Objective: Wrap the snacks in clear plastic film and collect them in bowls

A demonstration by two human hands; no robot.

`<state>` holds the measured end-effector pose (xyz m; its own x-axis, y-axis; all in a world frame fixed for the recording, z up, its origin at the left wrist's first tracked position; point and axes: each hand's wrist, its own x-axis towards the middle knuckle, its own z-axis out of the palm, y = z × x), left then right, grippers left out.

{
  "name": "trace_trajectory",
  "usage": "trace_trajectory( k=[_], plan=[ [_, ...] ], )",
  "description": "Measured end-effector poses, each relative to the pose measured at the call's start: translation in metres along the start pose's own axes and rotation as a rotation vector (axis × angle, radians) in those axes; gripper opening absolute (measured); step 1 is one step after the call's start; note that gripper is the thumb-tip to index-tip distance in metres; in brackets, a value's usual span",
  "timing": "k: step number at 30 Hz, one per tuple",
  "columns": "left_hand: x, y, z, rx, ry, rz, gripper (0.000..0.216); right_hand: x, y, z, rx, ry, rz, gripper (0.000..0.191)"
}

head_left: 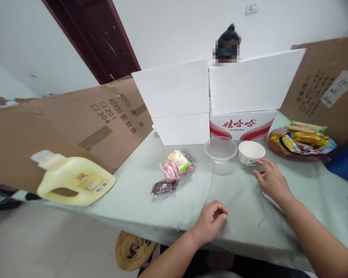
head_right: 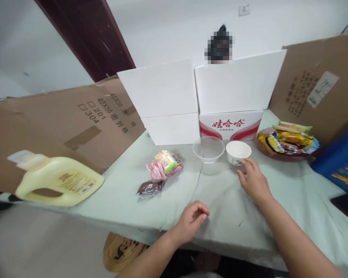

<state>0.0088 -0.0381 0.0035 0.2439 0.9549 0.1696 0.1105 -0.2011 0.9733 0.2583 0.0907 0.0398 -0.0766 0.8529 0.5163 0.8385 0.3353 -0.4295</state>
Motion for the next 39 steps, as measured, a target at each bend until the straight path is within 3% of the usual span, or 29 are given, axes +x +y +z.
trace_trajectory(
  k=[3,6,7,9,10,13,17,21,24,28,31,36,39],
  plan=[
    [-0.01,0.014,-0.035,0.33,0.025,0.21,0.015,-0.038,0.009,-0.014,0.03,-0.067,-0.054,0.034],
    [-0.004,0.021,-0.094,0.597,0.394,0.292,0.017,-0.078,0.032,-0.029,-0.035,-0.15,-0.036,0.04],
    [0.002,0.022,-0.116,0.659,0.539,0.272,0.018,-0.089,0.041,-0.032,-0.059,-0.155,-0.029,0.043],
    [0.016,0.022,-0.157,0.718,0.68,0.159,0.036,-0.107,0.056,-0.036,-0.106,-0.158,-0.028,0.05],
    [0.024,0.021,-0.176,0.71,0.69,0.091,0.045,-0.113,0.061,-0.037,-0.127,-0.165,-0.035,0.052],
    [0.041,0.019,-0.214,0.638,0.488,-0.089,0.063,-0.123,0.066,-0.035,-0.171,-0.208,-0.09,0.052],
    [0.045,0.022,-0.231,0.811,0.4,-0.151,0.067,-0.125,0.06,-0.03,-0.198,-0.197,-0.127,0.043],
    [0.029,0.041,-0.228,1.031,0.43,-0.141,0.039,-0.122,0.055,-0.023,-0.198,-0.175,-0.127,0.036],
    [0.007,0.059,-0.219,1.043,0.392,-0.078,0.018,-0.119,0.051,-0.019,-0.176,-0.173,-0.107,0.034],
    [-0.015,0.068,-0.191,0.941,0.402,-0.064,0.016,-0.117,0.039,-0.02,-0.121,-0.183,-0.053,0.031],
    [-0.013,0.063,-0.155,0.859,0.413,0.014,0.025,-0.114,0.026,-0.023,-0.081,-0.185,-0.004,0.03],
    [0.021,0.045,-0.079,0.7,0.089,0.373,0.016,-0.109,0.005,-0.027,-0.03,-0.203,0.006,0.028],
    [0.042,0.031,-0.048,0.739,-0.121,0.441,0.026,-0.108,-0.002,-0.03,-0.003,-0.196,0.002,0.028]
  ],
)
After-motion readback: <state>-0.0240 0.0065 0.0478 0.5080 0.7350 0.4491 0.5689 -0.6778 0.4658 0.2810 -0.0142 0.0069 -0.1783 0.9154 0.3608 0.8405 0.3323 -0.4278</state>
